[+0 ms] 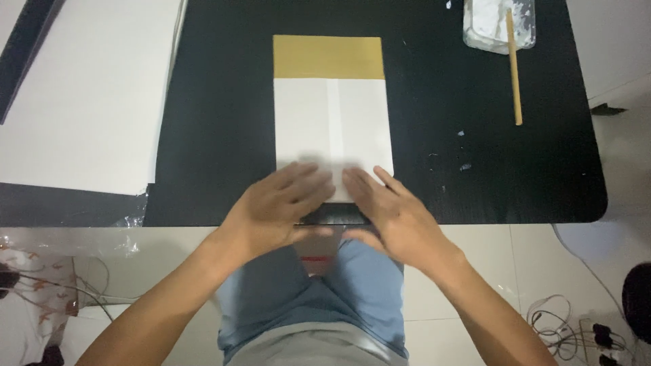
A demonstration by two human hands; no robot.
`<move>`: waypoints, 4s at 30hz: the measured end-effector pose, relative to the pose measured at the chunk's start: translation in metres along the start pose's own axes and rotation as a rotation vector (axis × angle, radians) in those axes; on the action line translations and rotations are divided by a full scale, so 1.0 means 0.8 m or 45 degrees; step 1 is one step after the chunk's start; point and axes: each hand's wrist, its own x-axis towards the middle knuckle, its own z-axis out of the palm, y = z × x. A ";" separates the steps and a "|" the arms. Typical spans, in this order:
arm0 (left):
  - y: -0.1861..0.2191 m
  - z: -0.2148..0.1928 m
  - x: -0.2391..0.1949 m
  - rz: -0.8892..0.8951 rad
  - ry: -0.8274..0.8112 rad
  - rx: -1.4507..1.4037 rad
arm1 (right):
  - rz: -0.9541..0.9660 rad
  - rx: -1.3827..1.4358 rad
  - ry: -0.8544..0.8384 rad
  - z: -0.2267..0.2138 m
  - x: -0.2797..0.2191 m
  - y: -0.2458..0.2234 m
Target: The person folds a white sheet of paper into a triangular shape on a black table. They use a brush to apply a white substance from a container onto the paper's edges and press the folds together. The person then picks up a yellow sheet of paper and places it on top of the white sheet.
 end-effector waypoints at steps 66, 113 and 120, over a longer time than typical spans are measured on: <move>0.051 -0.076 0.042 -0.090 0.619 -0.386 | 0.458 2.015 1.234 0.072 0.006 -0.029; -0.303 -0.089 0.030 -0.993 0.879 0.059 | 0.976 1.223 0.655 0.038 -0.069 0.031; -0.282 -0.149 0.010 -1.256 0.816 -0.236 | 1.214 0.519 0.901 0.007 -0.176 0.108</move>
